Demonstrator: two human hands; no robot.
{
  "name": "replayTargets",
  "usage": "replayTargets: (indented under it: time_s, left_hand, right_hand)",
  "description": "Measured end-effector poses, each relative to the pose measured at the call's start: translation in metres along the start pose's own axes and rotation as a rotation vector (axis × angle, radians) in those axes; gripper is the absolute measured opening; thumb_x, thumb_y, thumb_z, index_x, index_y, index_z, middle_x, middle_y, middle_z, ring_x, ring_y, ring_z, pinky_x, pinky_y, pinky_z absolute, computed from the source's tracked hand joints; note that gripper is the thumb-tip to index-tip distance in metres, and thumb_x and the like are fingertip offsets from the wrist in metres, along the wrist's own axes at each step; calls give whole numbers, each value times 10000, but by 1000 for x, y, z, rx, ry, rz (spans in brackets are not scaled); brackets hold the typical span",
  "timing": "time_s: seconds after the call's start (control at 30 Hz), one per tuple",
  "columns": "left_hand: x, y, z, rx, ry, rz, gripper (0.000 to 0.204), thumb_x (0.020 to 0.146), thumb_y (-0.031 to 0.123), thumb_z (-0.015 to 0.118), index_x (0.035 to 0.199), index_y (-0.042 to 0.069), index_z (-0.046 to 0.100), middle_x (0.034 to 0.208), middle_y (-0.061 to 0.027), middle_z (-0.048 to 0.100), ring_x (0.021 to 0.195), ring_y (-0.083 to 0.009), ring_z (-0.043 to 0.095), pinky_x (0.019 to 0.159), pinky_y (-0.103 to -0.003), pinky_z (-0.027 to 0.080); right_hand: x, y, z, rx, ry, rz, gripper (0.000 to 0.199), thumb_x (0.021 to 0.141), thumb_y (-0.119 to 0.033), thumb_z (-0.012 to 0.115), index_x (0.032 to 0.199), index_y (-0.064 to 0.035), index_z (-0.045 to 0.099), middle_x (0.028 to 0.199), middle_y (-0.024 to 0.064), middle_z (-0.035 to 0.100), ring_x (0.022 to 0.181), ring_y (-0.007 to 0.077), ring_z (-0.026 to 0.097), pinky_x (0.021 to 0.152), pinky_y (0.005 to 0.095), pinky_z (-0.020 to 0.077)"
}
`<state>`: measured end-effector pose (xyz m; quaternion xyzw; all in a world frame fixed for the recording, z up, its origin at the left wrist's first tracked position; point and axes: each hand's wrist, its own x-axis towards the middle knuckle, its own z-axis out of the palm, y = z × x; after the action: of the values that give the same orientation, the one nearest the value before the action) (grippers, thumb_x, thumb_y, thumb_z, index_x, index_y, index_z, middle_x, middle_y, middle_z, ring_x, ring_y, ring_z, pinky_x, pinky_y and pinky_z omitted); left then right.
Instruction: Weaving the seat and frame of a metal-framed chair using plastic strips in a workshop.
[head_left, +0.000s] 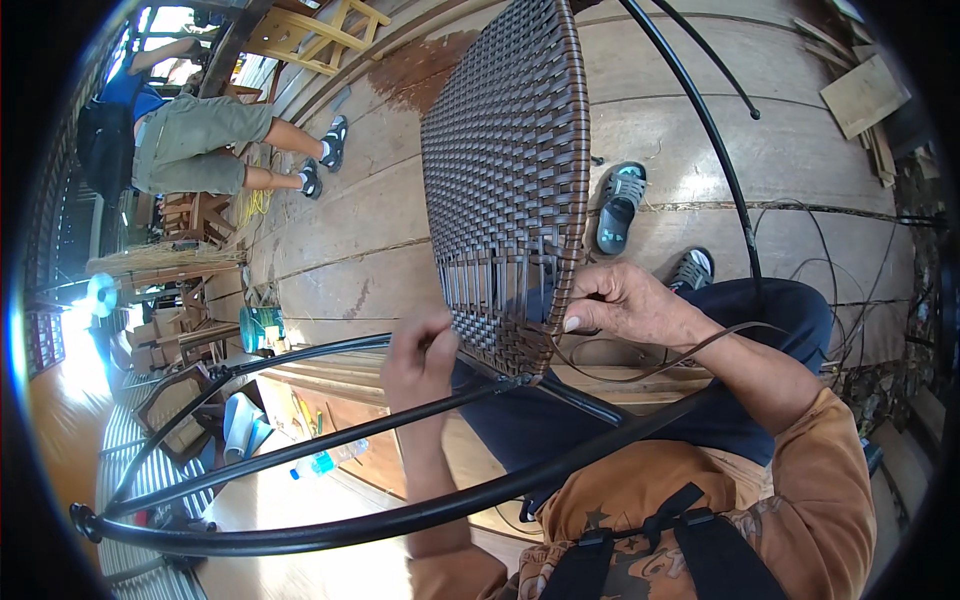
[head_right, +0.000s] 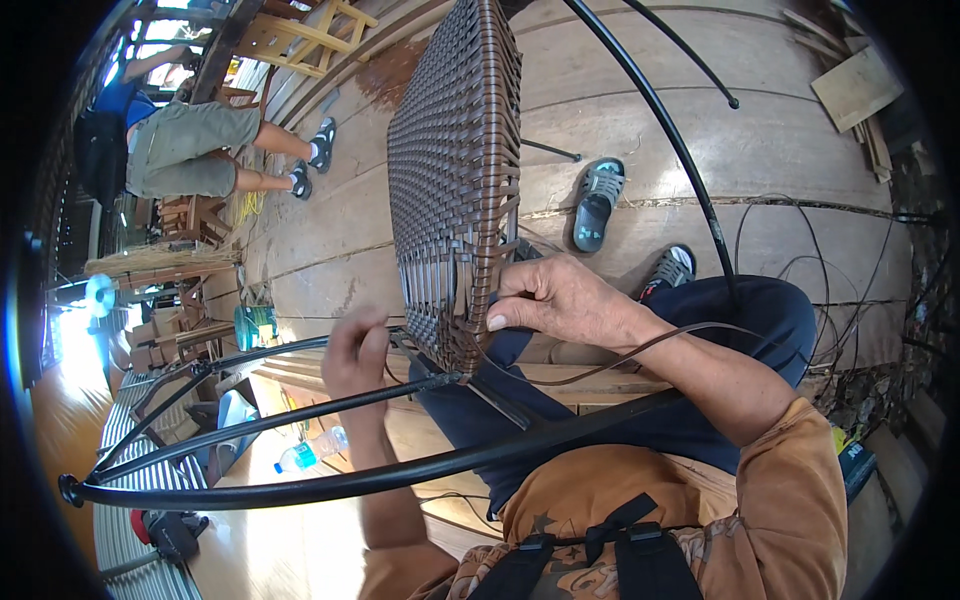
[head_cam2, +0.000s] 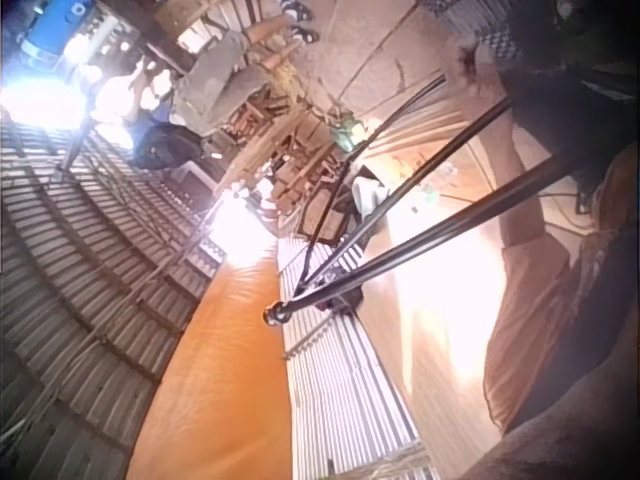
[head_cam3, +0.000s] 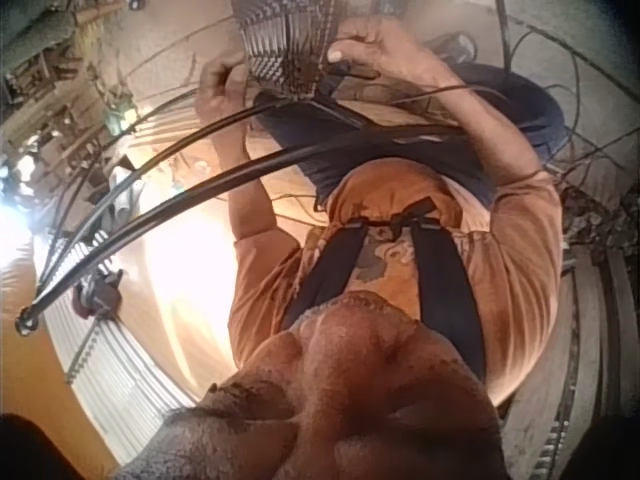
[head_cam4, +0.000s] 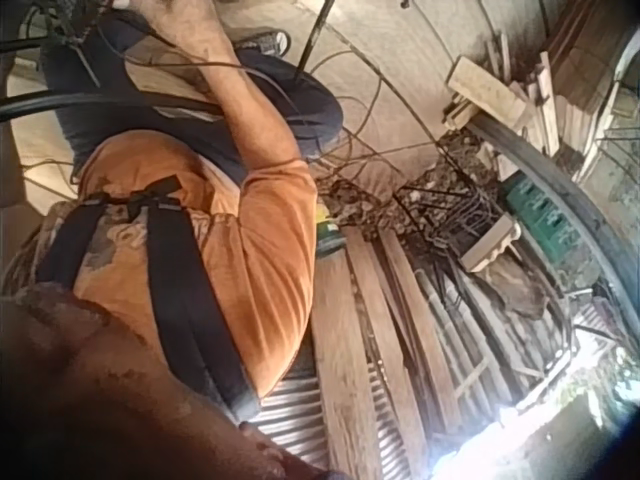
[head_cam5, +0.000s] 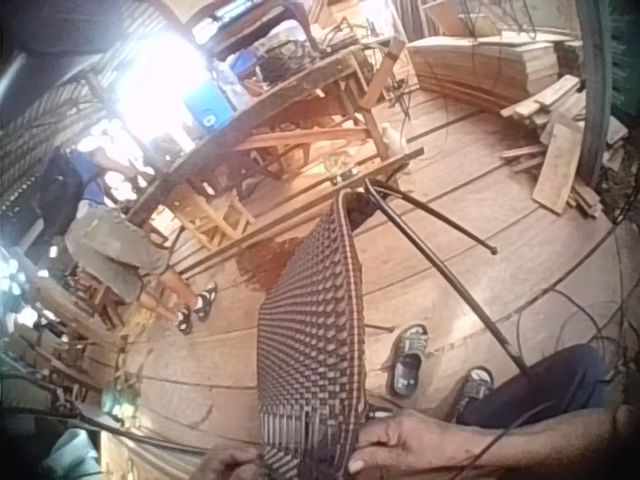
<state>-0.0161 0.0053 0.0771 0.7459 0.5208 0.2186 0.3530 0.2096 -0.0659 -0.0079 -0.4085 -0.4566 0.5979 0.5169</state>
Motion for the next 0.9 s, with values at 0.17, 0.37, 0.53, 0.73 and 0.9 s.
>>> replayTargets:
  time_s: [0.17, 0.37, 0.53, 0.73, 0.9]
  left_hand:
    - [57, 50, 20, 410, -444, 531, 654, 740, 294, 658, 1244, 4, 359, 1295, -228, 336, 1216, -347, 327, 1010, -402, 280]
    - [58, 59, 30, 419, -670, 398, 928, 715, 295, 658, 1386, 1, 89, 1408, -284, 100, 1322, -407, 124, 1072, -422, 173]
    - [62, 61, 30, 449, -676, 366, 968, 684, 222, 677, 1388, 2, 50, 1413, -289, 85, 1337, -392, 89, 1084, -405, 140]
    - [61, 62, 33, 404, -676, 310, 960, 672, 188, 664, 1375, -42, 52, 1403, -297, 107, 1338, -388, 96, 1085, -394, 120]
    - [60, 68, 37, 376, -664, 255, 944, 652, 174, 649, 1367, -54, 77, 1396, -292, 135, 1334, -382, 119, 1085, -383, 129]
  right_hand:
    - [3, 5, 3, -9, 47, -1, 182, 804, -170, 656, 795, 3, 600, 693, 15, 573, 652, 73, 492, 604, 236, 428]
    - [0, 9, 0, 149, 86, -78, 120, 808, -100, 639, 832, -1, 576, 742, 7, 579, 695, 63, 508, 653, 206, 433]
    - [-37, 4, -19, -103, -78, -79, 481, 728, -26, 679, 1162, -100, 483, 1238, 78, 399, 938, 126, 466, 773, 268, 454]
    - [-50, -18, -13, 42, -291, -350, 483, 790, -138, 642, 1224, -8, 476, 1227, 138, 456, 1064, 225, 475, 880, 304, 406]
    - [-63, -9, -15, 488, 157, 20, 361, 930, -287, 448, 900, 40, 599, 904, 145, 572, 823, 176, 575, 639, 233, 466]
